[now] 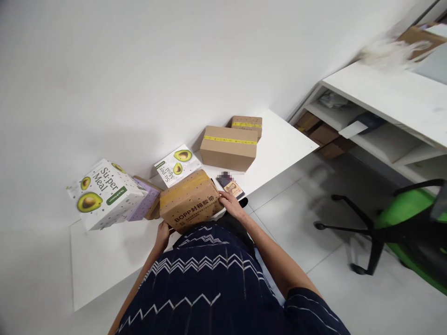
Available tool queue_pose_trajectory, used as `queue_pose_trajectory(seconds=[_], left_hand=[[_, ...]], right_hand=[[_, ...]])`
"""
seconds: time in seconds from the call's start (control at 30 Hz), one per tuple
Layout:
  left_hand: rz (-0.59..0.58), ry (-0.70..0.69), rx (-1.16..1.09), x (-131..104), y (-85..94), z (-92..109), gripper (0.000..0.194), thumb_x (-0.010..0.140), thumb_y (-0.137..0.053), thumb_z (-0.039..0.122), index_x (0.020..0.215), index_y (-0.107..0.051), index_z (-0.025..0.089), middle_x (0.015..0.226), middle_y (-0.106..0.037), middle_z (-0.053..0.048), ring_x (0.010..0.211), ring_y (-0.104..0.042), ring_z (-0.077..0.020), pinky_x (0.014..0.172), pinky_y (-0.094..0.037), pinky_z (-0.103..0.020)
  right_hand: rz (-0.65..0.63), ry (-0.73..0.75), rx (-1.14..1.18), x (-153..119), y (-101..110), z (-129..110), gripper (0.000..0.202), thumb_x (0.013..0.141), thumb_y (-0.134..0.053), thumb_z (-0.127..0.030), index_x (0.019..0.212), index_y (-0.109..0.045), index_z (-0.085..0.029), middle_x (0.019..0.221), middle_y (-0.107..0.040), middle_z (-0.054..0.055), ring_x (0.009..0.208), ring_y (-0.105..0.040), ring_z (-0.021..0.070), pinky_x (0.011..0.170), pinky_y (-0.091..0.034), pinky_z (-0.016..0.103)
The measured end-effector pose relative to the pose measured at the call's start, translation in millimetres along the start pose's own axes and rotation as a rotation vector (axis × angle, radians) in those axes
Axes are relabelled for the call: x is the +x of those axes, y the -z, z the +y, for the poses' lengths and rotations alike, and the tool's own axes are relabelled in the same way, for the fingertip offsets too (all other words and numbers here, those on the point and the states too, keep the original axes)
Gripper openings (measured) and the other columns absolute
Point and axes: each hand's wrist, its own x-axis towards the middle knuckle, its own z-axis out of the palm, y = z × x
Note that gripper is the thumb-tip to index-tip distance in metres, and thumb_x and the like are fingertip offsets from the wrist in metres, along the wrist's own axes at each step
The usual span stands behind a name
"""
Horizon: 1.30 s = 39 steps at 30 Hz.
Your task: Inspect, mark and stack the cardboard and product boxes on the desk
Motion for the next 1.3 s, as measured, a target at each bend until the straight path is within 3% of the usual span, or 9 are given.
queue_pose_trajectory(seconds=[0.17,0.3,0.43,0.53,0.63,0.8,0.93,1.1,1.3], left_hand=[[0.002,0.030,0.017,-10,-1.1,8,0.032,0.084,-0.051,0.046,0.082,-0.064,0.016,0.087,-0.074,-0.011,0.080,-0.072,-0.0253,0.072,-0.059,-0.041],[-0.030,0.097,0.036,-16,-0.7,4,0.032,0.085,-0.050,0.044,0.082,-0.063,0.015,0.081,-0.073,-0.010,0.069,-0.070,-0.0222,0.068,-0.058,-0.038],[-0.013,0.141,0.031,-13,-2.0,-3,0.040,0.088,-0.048,0.049,0.084,-0.065,0.013,0.079,-0.072,-0.011,0.066,-0.069,-0.0211,0.066,-0.058,-0.036],[0.046,0.085,0.018,-6,-2.9,-8,0.045,0.086,-0.050,0.055,0.088,-0.067,0.013,0.086,-0.072,-0.012,0.073,-0.069,-0.0221,0.065,-0.057,-0.035],[0.113,0.016,-0.047,-1,-2.5,-19,0.044,0.084,-0.053,0.053,0.097,-0.068,0.014,0.097,-0.072,-0.014,0.080,-0.069,-0.0217,0.070,-0.057,-0.034],[0.135,-0.164,-0.010,-2,-6.4,-51,0.051,0.069,-0.066,0.028,0.119,-0.063,0.017,0.111,-0.071,-0.012,0.090,-0.069,-0.0222,0.085,-0.054,-0.037],[0.084,-0.204,0.086,-4,-19.0,-63,0.058,0.060,-0.069,0.016,0.118,-0.063,0.019,0.105,-0.073,-0.009,0.097,-0.068,-0.0255,0.093,-0.051,-0.040],[0.107,-0.218,0.146,-20,-20.0,-43,0.041,0.065,-0.075,0.027,0.105,-0.069,0.019,0.101,-0.072,-0.009,0.100,-0.065,-0.0255,0.095,-0.049,-0.041],[0.115,-0.377,0.232,-42,-12.6,0,0.039,0.076,-0.071,0.048,0.103,-0.072,0.021,0.105,-0.068,-0.011,0.101,-0.063,-0.0259,0.087,-0.051,-0.036]], right_hand=[[-0.032,0.020,-0.044,-8,2,-3,0.052,0.083,-0.045,-0.035,0.125,-0.068,-0.016,0.113,-0.068,0.010,0.118,-0.057,0.0291,0.109,-0.040,0.042],[-0.052,0.030,-0.087,-15,6,-2,0.050,0.086,-0.046,-0.040,0.123,-0.069,-0.017,0.119,-0.067,0.011,0.117,-0.059,0.0281,0.106,-0.042,0.040],[-0.102,0.039,-0.094,-9,0,-4,0.048,0.087,-0.046,-0.047,0.114,-0.073,-0.018,0.106,-0.071,0.010,0.104,-0.064,0.0277,0.098,-0.048,0.041],[-0.097,-0.031,0.018,3,-7,-1,0.049,0.087,-0.048,-0.052,0.112,-0.073,-0.018,0.098,-0.073,0.008,0.089,-0.067,0.0255,0.082,-0.054,0.038],[-0.039,-0.114,0.120,10,-10,13,0.046,0.088,-0.046,-0.046,0.117,-0.070,-0.019,0.100,-0.072,0.008,0.083,-0.067,0.0221,0.073,-0.055,0.035],[0.044,-0.058,-0.133,-1,-12,49,0.049,0.074,-0.054,-0.018,0.121,-0.068,-0.018,0.107,-0.069,0.009,0.074,-0.062,0.0166,0.085,-0.053,0.036],[-0.053,0.043,-0.251,-11,-25,57,0.053,0.074,-0.060,-0.020,0.127,-0.064,-0.016,0.110,-0.064,0.011,0.074,-0.062,0.0161,0.086,-0.053,0.035],[0.022,0.136,-0.183,-18,-18,43,0.041,0.079,-0.064,-0.046,0.108,-0.068,-0.018,0.110,-0.063,0.013,0.097,-0.063,0.0247,0.084,-0.053,0.038],[0.112,0.148,0.017,-19,7,4,0.041,0.083,-0.059,-0.060,0.093,-0.064,-0.021,0.098,-0.068,0.007,0.088,-0.063,0.0222,0.080,-0.052,0.036]])
